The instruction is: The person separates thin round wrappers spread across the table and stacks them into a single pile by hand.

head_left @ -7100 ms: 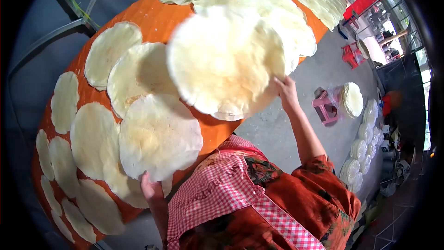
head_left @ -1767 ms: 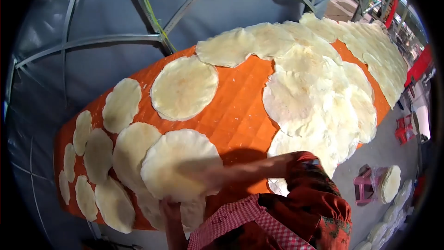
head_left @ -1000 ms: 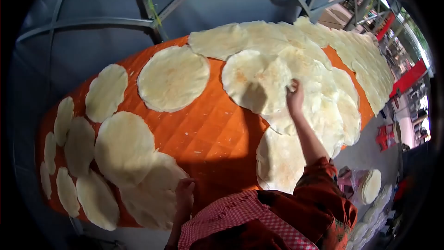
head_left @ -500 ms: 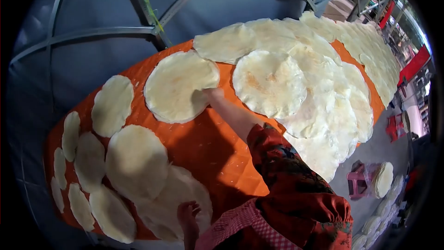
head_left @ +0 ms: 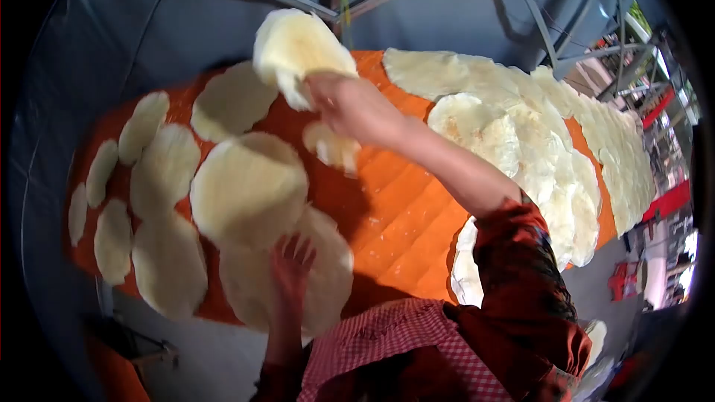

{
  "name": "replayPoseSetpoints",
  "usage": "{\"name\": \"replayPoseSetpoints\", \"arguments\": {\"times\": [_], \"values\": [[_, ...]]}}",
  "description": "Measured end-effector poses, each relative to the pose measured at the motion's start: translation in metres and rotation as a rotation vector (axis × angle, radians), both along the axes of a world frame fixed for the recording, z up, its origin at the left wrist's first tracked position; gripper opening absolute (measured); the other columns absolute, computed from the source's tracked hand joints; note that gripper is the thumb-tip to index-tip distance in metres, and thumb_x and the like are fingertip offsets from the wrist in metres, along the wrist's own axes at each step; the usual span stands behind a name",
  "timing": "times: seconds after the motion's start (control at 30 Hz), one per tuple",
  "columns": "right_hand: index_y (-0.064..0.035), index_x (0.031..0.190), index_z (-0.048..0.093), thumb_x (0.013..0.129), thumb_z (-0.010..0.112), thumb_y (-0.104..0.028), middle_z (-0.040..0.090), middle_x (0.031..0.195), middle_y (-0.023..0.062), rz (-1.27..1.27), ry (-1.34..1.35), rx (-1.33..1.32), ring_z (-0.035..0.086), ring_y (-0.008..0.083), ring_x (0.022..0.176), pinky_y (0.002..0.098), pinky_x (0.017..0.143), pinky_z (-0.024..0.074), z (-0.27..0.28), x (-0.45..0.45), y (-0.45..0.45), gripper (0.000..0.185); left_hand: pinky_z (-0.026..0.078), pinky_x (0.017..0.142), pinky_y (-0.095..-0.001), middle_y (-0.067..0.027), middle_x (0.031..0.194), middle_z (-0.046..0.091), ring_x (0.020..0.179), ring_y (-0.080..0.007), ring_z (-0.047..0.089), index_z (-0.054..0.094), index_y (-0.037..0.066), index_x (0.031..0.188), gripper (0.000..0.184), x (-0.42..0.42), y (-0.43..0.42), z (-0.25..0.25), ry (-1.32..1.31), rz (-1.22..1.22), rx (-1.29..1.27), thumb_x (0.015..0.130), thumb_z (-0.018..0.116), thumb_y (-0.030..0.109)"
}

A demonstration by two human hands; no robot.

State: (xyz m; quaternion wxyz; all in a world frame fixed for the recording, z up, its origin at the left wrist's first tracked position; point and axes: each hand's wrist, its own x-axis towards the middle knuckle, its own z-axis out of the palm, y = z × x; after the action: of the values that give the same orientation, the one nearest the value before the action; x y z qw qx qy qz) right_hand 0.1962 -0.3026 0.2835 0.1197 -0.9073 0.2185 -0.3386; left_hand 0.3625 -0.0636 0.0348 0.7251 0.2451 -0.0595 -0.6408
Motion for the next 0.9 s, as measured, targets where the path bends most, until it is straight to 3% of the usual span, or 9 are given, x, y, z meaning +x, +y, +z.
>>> {"name": "replayPoseSetpoints", "arguments": {"times": [0.07,0.13,0.2,0.3,0.33,0.43,0.67,0.77,0.9], "values": [[-0.0007,0.097,0.059,0.067,0.056,0.004,0.059,0.104,0.0172,0.058,0.081,0.024,0.057,0.0358,0.093,0.0394,0.076,0.0485,-0.024,-0.002,0.081,0.031,0.035,0.102,-0.0505,-0.0120,0.132,0.049,0.124,-0.0344,0.042,0.053,0.019,0.125,0.049,0.007,-0.009,0.000,0.207,-0.135,-0.180,0.090,0.045,0.052],[-0.0003,0.103,0.057,0.069,0.059,0.001,0.055,0.117,0.0163,0.126,0.225,0.119,0.053,0.0358,0.105,0.0384,0.083,0.0477,-0.074,-0.009,0.144,0.035,0.041,0.098,-0.0472,-0.0127,0.128,0.051,0.126,-0.0313,0.041,0.046,0.013,0.129,0.051,0.011,-0.014,-0.013,0.295,-0.219,-0.365,0.092,0.043,0.048],[-0.0016,0.113,0.054,0.072,0.063,-0.005,0.049,0.129,0.0171,0.207,0.545,0.199,0.049,0.0358,0.116,0.0380,0.092,0.0457,-0.143,-0.020,0.180,0.042,0.041,0.098,-0.0433,-0.0126,0.127,0.051,0.122,-0.0285,0.044,0.045,0.008,0.129,0.059,0.000,0.002,0.029,-0.956,0.214,-0.176,0.091,0.039,0.053],[-0.0050,0.134,0.038,0.078,0.063,-0.020,0.034,0.141,0.0179,0.221,0.481,0.359,0.036,0.0352,0.128,0.0408,0.102,0.0378,-0.183,-0.021,0.213,0.063,0.041,0.098,-0.0432,-0.0110,0.124,0.053,0.115,-0.0276,0.049,0.044,0.006,0.129,0.060,-0.011,0.017,-0.006,-0.104,0.137,-0.120,0.092,0.037,0.053],[-0.0055,0.140,0.027,0.083,0.061,-0.032,0.025,0.145,0.0208,0.237,0.457,0.577,0.028,0.0349,0.133,0.0396,0.109,0.0289,-0.192,-0.010,0.211,0.071,0.041,0.098,-0.0432,-0.0109,0.125,0.053,0.115,-0.0272,0.049,0.046,0.007,0.128,0.058,-0.010,0.017,-0.020,0.027,0.080,-0.165,0.092,0.037,0.052],[-0.0034,0.138,0.029,0.084,0.058,-0.037,0.027,0.144,0.0215,0.042,0.391,0.697,0.031,0.0357,0.132,0.0397,0.108,0.0301,-0.197,0.017,0.225,0.071,0.039,0.100,-0.0431,-0.0105,0.127,0.051,0.116,-0.0260,0.049,0.050,0.008,0.125,0.052,-0.009,0.022,-0.053,0.426,-0.106,-0.303,0.093,0.039,0.047],[0.0009,0.131,0.038,0.085,0.055,-0.039,0.041,0.134,0.0242,-0.189,0.276,0.688,0.038,0.0376,0.126,0.0390,0.104,0.0335,-0.210,0.042,0.239,0.063,0.038,0.101,-0.0365,-0.0067,0.127,0.052,0.117,-0.0220,0.049,0.047,0.009,0.127,0.045,-0.008,0.031,-0.059,0.332,-0.178,-0.312,0.097,0.032,0.040],[0.0002,0.122,0.048,0.085,0.056,-0.029,0.061,0.101,0.0257,-0.260,0.188,0.695,0.060,0.0396,0.092,0.0406,0.083,0.0475,-0.202,0.047,0.242,0.048,0.039,0.099,-0.0362,-0.0052,0.123,0.053,0.115,-0.0206,0.049,0.047,0.009,0.125,0.045,-0.011,0.039,-0.043,0.259,-0.189,-0.270,0.097,0.034,0.041],[0.0023,0.095,0.058,0.087,0.052,-0.021,0.059,0.078,0.0257,-0.304,0.077,0.817,0.058,0.0380,0.073,0.0407,0.070,0.0472,-0.221,0.032,0.225,0.026,0.037,0.101,-0.0363,-0.0050,0.127,0.051,0.118,-0.0200,0.047,0.043,0.008,0.130,0.047,-0.010,0.042,-0.045,0.061,-0.072,-0.034,0.097,0.034,0.040]]}}
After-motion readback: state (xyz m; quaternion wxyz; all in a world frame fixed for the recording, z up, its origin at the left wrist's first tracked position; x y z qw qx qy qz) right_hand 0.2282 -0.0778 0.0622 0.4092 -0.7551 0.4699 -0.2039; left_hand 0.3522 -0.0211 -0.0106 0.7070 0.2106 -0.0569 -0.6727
